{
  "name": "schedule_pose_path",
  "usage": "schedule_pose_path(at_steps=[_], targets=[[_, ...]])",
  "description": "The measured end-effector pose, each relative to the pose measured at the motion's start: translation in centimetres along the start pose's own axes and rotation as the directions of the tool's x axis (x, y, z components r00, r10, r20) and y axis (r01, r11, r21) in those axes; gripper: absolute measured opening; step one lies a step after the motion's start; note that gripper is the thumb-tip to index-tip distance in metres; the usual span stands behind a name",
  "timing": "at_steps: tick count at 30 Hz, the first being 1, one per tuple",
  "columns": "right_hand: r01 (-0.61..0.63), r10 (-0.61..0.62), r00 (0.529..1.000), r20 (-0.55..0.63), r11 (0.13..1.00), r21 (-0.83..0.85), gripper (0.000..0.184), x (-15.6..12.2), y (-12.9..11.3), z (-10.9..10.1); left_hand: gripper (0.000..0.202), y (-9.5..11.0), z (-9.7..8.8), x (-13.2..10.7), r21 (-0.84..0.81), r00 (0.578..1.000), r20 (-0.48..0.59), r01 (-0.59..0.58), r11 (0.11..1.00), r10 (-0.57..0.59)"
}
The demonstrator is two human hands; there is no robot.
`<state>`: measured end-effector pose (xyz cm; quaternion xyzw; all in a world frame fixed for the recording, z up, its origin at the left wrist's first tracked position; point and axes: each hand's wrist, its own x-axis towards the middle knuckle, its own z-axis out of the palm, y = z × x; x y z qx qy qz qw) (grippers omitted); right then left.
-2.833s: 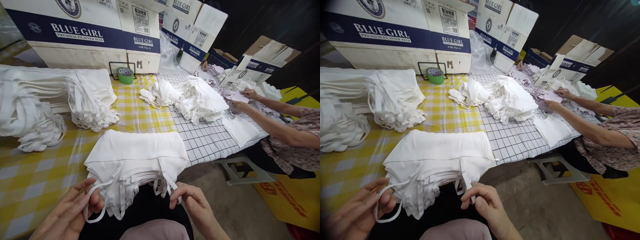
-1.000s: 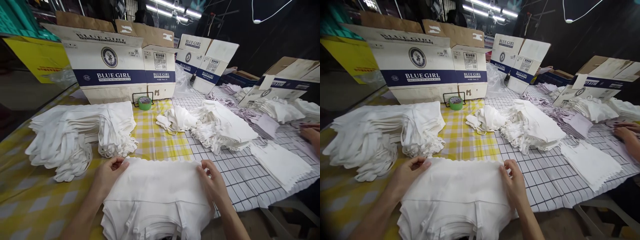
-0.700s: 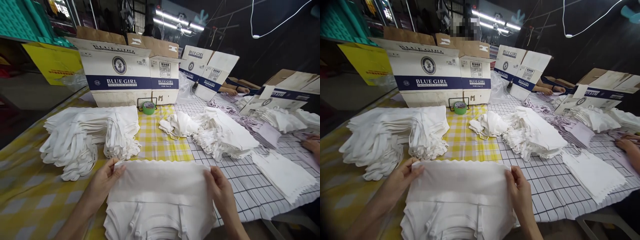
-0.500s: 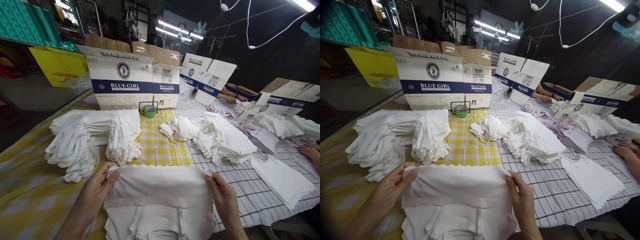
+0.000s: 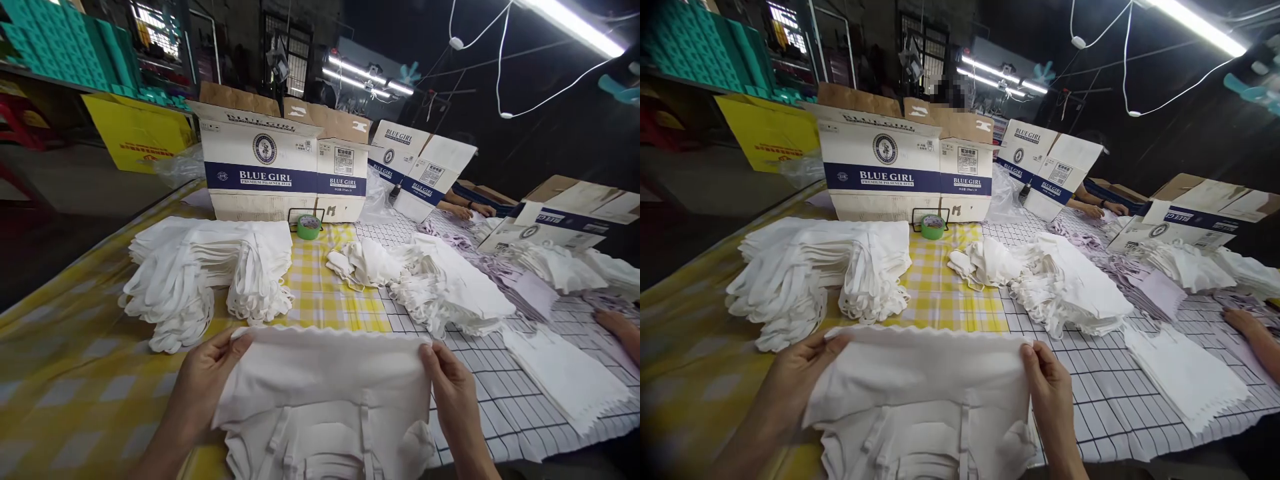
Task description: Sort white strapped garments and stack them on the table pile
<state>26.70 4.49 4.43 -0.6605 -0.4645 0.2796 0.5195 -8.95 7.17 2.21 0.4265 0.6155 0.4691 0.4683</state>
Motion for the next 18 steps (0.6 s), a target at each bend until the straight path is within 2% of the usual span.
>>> schedule_pose_path(at_steps=[2,4,6,9,12,16,18], targets=[[-0.017,0.016,1.0,-0.003,0.999,-0.044,0.033,0.5,0.5,0.2,0.047,-0.2,0.6,0.6,0.049,1.0,0.003,-0.023,0.999,0.023],[-0.016,0.018,1.0,0.012,0.993,-0.119,0.037,1.1,1.2,0.7,0.043,-0.8,1.4,1.6,0.193,0.993,-0.029,-0.103,0.976,0.111],[-0.008,0.016,0.999,0.038,0.981,-0.193,0.038,1.7,2.4,1.3,0.039,-1.5,2.0,2.7,0.361,0.978,-0.045,-0.174,0.916,0.204],[0.003,0.017,0.998,0.068,0.96,-0.28,0.037,2.2,4.1,2.0,0.037,-2.4,2.5,3.8,0.506,0.968,-0.014,-0.21,0.837,0.251],[0.032,0.016,0.993,0.119,0.922,-0.386,0.034,2.2,4.9,2.3,0.039,-2.9,2.5,4.1,0.525,0.968,0.016,-0.221,0.822,0.249],[0.079,0.005,0.986,0.169,0.87,-0.486,0.035,1.9,4.8,2.5,0.042,-3.0,2.3,4.1,0.408,0.986,0.004,-0.156,0.9,0.169],[0.098,-0.014,0.987,0.163,0.849,-0.519,0.033,1.8,4.9,2.6,0.045,-3.1,2.4,4.1,0.402,0.986,-0.021,-0.146,0.904,0.168]])
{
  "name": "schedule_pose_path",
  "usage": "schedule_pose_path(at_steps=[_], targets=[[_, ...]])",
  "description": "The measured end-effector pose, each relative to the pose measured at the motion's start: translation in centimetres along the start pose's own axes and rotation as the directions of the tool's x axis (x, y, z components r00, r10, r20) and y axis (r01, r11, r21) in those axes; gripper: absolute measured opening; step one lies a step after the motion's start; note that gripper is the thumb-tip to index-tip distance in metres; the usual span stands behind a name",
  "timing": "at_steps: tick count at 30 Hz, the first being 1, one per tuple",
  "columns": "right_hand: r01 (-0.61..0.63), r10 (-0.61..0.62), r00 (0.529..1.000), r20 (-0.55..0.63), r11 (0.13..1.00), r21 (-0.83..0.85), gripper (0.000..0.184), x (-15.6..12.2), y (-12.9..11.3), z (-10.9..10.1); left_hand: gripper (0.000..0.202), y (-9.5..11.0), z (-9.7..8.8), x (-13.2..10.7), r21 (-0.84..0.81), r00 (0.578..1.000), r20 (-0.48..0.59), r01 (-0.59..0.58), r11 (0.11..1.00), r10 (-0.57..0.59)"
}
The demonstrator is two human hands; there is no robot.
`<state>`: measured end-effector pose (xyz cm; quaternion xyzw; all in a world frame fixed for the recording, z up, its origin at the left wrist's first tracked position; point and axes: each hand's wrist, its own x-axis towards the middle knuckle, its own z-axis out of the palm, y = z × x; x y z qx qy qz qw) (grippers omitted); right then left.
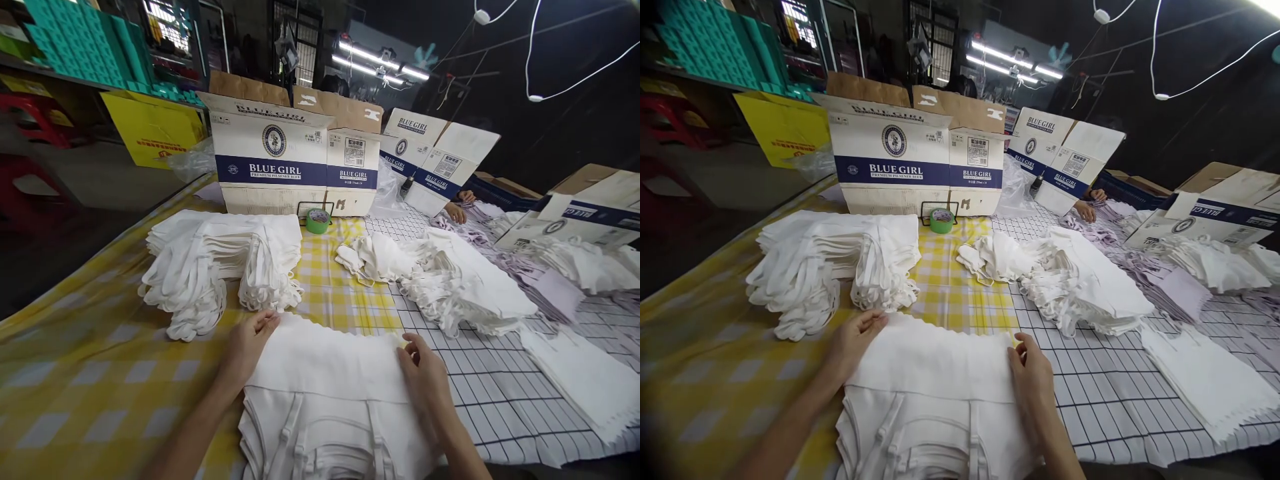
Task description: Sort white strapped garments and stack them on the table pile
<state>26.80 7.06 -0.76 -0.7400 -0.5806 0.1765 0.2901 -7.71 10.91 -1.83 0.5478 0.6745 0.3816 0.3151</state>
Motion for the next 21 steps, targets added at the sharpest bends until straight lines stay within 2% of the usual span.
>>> schedule_pose_path(at_steps=[5,9,12,17,21], targets=[[0.011,-0.013,1.0,-0.013,0.993,-0.115,0.025,-0.1,0.3,0.5,0.037,0.0,0.2,-0.7,0.242,0.996,-0.042,-0.063,0.968,0.075],[-0.02,0.014,0.999,-0.037,0.986,-0.164,0.023,-0.2,0.0,0.6,0.03,-0.4,0.2,-1.4,0.265,0.985,-0.08,-0.126,0.956,0.152],[-0.019,0.015,0.999,-0.028,0.984,-0.178,0.018,-0.1,-0.4,0.6,0.03,-0.6,0.2,-1.7,0.268,0.978,-0.128,-0.128,0.955,0.167],[0.062,-0.066,0.997,-0.036,0.993,-0.102,0.013,0.0,-0.7,0.9,0.033,-0.7,0.1,-2.0,0.332,0.977,-0.163,-0.075,0.94,0.136],[0.033,-0.031,0.999,-0.023,0.995,0.097,0.013,-0.3,-1.0,0.5,0.033,-0.9,0.2,-2.1,0.351,0.969,-0.212,-0.047,0.935,0.128]])
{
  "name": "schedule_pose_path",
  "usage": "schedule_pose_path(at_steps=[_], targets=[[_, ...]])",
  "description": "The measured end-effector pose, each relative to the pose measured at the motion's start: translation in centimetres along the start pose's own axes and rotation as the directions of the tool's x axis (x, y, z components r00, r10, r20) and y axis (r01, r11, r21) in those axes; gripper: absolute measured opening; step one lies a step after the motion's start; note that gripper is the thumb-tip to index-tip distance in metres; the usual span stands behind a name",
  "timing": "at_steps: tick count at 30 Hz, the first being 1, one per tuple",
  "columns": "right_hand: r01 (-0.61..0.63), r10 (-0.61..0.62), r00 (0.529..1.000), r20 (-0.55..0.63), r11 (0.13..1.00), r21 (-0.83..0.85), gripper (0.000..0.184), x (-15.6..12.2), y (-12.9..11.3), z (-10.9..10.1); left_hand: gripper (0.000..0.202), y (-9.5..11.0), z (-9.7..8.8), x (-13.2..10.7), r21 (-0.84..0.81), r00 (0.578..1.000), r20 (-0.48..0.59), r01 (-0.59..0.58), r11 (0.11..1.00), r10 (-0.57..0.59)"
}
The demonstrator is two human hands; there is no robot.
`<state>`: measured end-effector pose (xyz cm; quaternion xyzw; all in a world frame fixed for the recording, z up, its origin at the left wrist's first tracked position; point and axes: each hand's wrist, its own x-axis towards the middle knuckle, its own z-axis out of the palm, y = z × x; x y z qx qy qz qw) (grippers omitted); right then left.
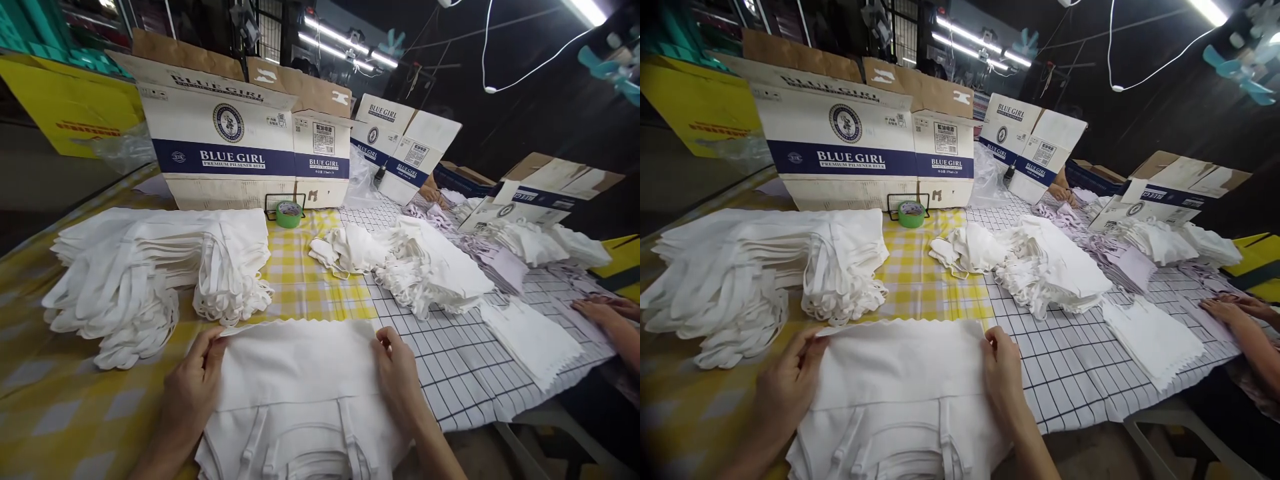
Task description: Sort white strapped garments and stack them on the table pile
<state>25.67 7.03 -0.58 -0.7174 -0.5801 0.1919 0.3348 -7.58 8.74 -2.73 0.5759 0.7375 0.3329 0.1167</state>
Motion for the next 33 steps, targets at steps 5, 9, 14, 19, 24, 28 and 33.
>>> schedule_pose_path(at_steps=[5,9,14,19,24,28,33], targets=[[-0.002,-0.016,0.998,0.061,0.961,0.278,0.014,-0.2,-0.6,-1.3,0.03,-0.8,0.5,-0.2,-0.018,0.996,-0.082,-0.047,0.999,0.045],[-0.026,-0.039,0.99,0.133,0.891,0.453,0.017,-0.5,-1.3,-2.4,0.026,-1.4,0.4,-0.4,-0.071,0.981,-0.179,-0.093,0.993,0.079],[-0.064,-0.037,0.987,0.156,0.802,0.594,0.019,-1.1,-1.5,-3.3,0.027,-1.1,-0.4,-0.8,-0.113,0.978,-0.201,-0.082,0.99,0.058],[-0.031,0.006,0.999,0.043,0.79,0.612,0.017,-2.0,-0.9,-3.8,0.029,-0.5,-1.4,-1.5,-0.112,0.978,-0.206,-0.037,0.993,0.013],[0.072,-0.037,0.997,-0.07,0.795,0.602,0.013,-3.0,-1.0,-4.6,0.032,0.3,-2.6,-2.1,-0.152,0.975,-0.207,0.049,0.987,-0.08],[0.108,-0.063,0.993,-0.096,0.8,0.591,0.014,-3.5,-1.0,-5.4,0.033,2.0,-3.8,-2.3,-0.24,0.97,-0.188,0.106,0.965,-0.153],[0.121,-0.085,0.992,-0.09,0.8,0.587,0.015,-3.6,-0.9,-5.8,0.033,3.8,-4.9,-2.8,-0.344,0.957,-0.199,0.136,0.929,-0.213]])
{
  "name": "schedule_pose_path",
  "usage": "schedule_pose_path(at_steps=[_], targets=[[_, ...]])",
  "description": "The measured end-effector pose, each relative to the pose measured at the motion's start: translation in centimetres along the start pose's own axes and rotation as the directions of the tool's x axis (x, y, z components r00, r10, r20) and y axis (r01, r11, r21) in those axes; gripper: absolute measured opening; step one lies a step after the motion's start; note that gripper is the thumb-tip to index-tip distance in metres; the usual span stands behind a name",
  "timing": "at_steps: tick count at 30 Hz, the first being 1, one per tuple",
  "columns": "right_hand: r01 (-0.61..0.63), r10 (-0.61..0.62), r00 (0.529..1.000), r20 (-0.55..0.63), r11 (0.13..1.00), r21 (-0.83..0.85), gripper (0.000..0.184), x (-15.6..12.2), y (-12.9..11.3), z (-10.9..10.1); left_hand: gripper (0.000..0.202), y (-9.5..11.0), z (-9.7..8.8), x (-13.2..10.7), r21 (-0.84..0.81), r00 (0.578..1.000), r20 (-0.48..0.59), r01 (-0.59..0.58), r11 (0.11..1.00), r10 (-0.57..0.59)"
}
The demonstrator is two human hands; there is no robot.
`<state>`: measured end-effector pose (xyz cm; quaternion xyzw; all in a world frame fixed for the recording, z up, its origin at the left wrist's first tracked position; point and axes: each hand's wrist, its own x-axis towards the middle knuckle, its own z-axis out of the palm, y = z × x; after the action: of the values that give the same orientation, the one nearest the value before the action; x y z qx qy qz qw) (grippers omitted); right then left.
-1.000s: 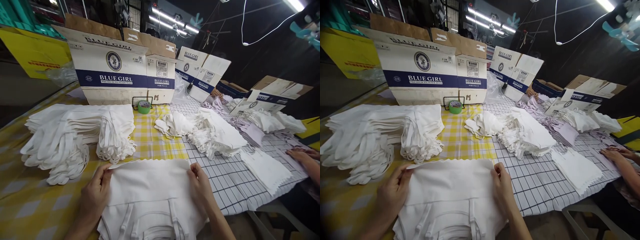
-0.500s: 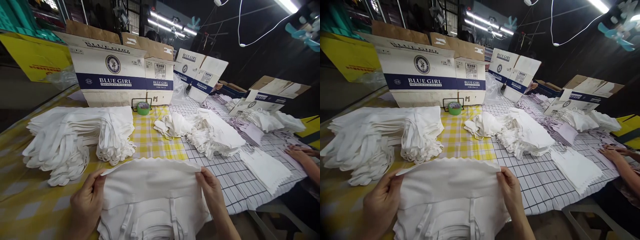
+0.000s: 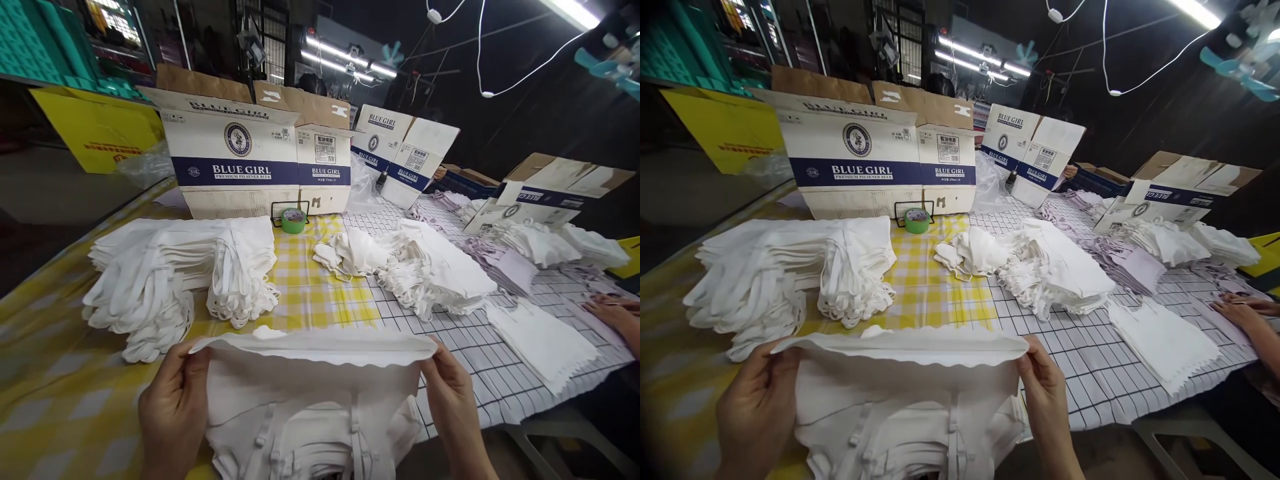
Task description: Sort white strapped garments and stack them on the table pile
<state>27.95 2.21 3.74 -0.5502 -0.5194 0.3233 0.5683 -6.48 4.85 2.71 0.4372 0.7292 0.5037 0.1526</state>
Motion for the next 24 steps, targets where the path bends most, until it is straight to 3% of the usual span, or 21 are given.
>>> schedule_pose_path(at_steps=[9,16,18,20,24], targets=[[-0.004,0.003,1.0,0.008,0.997,0.075,0.018,-0.4,-0.1,-0.5,0.033,-0.5,-0.5,-0.2,-0.075,1.0,-0.03,0.006,0.997,-0.008],[-0.15,0.171,0.983,-0.068,0.957,0.25,0.017,-1.3,-0.8,-1.1,0.027,1.0,-1.8,-1.0,-0.151,0.999,0.046,0.034,0.988,-0.028],[-0.201,0.235,0.969,-0.075,0.929,0.311,0.017,-1.3,-1.3,-1.2,0.026,1.3,-1.8,-0.8,-0.183,0.994,0.104,0.064,0.981,-0.046],[-0.253,0.284,0.957,-0.059,0.918,0.305,0.019,-0.8,-1.4,-1.2,0.028,0.9,-1.3,-0.2,-0.218,0.972,0.227,0.117,0.969,-0.067],[-0.31,0.31,0.951,0.015,0.951,0.021,0.023,1.0,0.0,-0.5,0.039,-1.2,1.2,1.5,-0.24,0.841,0.533,0.261,0.935,-0.098]])
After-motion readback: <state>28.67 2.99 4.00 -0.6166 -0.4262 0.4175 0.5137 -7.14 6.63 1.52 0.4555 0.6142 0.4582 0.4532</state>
